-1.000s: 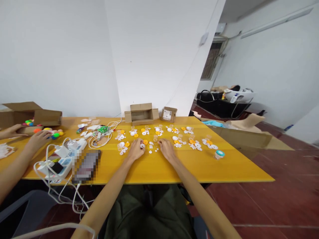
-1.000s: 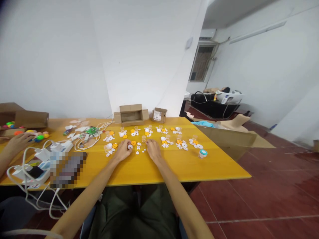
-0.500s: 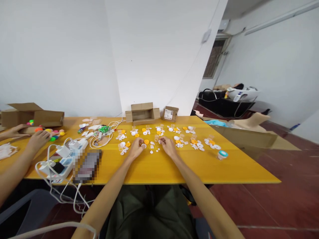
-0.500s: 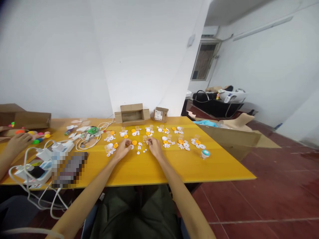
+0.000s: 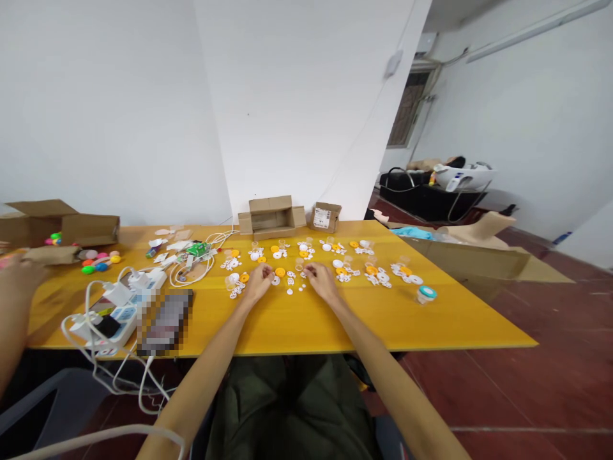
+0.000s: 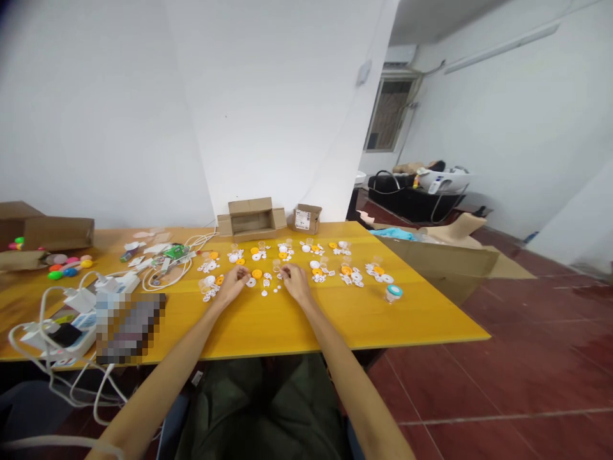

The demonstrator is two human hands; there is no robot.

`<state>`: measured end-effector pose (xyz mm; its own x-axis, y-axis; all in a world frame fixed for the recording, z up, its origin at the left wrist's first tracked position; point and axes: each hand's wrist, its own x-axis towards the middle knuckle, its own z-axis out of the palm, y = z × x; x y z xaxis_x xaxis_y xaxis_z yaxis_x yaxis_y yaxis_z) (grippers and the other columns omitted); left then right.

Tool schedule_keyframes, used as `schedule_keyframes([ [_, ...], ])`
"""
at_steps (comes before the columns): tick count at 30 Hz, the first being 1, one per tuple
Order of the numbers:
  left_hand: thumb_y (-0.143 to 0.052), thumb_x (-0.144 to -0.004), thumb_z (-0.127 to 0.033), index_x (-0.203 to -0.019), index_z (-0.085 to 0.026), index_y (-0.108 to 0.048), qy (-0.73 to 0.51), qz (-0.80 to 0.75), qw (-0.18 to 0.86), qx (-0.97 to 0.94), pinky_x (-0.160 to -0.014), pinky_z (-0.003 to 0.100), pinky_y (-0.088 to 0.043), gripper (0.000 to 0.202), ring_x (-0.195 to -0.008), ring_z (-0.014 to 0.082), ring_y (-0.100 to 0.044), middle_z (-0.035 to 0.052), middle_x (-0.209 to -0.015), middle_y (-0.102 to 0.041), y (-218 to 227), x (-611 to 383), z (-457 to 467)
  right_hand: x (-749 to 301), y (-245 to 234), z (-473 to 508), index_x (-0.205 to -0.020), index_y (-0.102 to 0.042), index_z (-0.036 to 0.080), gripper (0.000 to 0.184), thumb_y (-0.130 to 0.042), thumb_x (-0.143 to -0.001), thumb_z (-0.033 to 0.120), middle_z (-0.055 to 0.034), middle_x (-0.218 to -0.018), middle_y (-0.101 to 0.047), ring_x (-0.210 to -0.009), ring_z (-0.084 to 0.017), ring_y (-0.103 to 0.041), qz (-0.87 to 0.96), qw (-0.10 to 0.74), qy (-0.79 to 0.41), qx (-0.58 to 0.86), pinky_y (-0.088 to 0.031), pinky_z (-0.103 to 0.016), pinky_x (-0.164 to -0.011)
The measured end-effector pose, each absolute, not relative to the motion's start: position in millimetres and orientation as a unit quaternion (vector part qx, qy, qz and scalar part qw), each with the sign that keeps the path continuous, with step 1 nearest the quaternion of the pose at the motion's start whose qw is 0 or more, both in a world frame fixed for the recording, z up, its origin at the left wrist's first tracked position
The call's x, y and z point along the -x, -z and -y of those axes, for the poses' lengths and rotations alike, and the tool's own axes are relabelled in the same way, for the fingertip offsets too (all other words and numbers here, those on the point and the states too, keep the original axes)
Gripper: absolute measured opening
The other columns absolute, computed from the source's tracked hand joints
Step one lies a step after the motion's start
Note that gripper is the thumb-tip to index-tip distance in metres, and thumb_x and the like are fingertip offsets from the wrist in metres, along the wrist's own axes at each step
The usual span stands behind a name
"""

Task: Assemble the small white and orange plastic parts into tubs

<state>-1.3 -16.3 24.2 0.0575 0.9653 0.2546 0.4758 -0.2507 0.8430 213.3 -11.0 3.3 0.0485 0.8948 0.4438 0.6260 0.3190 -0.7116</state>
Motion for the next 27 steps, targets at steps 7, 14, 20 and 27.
schedule_keyframes([
  [7, -0.060, -0.081, -0.023, -0.071, -0.021, -0.060, -0.375, -0.564, 0.225, -0.700, -0.075, 0.032, -0.051, 0.011, -0.076, 0.0202, -0.066, 0.0007, -0.071, -0.067, -31, -3, 15, -214, -4, 15, -0.078, -0.071, 0.021, 0.017, -0.056, -0.084, 0.017, -0.0048, -0.085, -0.075, -0.081, -0.020, -0.069, 0.680, 0.460, -0.133, 0.555, -0.055, -0.030, -0.078],
  [14, -0.058, -0.082, -0.022, -0.076, -0.022, -0.058, -0.339, -0.544, 0.170, -0.748, -0.084, 0.035, -0.050, 0.006, -0.088, 0.0221, -0.063, 0.0027, -0.081, -0.066, -31, -3, 31, -214, -3, 23, -0.080, -0.071, 0.022, 0.016, -0.056, -0.086, 0.018, -0.0044, -0.086, -0.073, -0.081, -0.020, -0.068, 0.681, 0.457, -0.113, 0.561, -0.053, -0.030, -0.077],
  [20, -0.059, -0.079, -0.018, -0.083, -0.024, -0.058, -0.312, -0.546, 0.136, -0.766, -0.091, 0.038, -0.048, 0.007, -0.098, 0.0239, -0.060, 0.0036, -0.091, -0.063, -30, -3, 38, -213, -5, 27, -0.081, -0.071, 0.021, 0.017, -0.056, -0.086, 0.016, -0.0045, -0.087, -0.072, -0.080, -0.020, -0.068, 0.680, 0.450, -0.107, 0.569, -0.053, -0.031, -0.079],
  [27, -0.056, -0.083, -0.019, -0.086, -0.024, -0.057, -0.333, -0.518, 0.168, -0.770, -0.090, 0.036, -0.050, 0.007, -0.095, 0.0218, -0.062, 0.0031, -0.092, -0.064, -31, -3, 40, -213, -5, 28, -0.078, -0.072, 0.022, 0.018, -0.056, -0.085, 0.015, -0.0042, -0.087, -0.072, -0.085, -0.020, -0.068, 0.686, 0.438, -0.112, 0.570, -0.053, -0.029, -0.079],
])
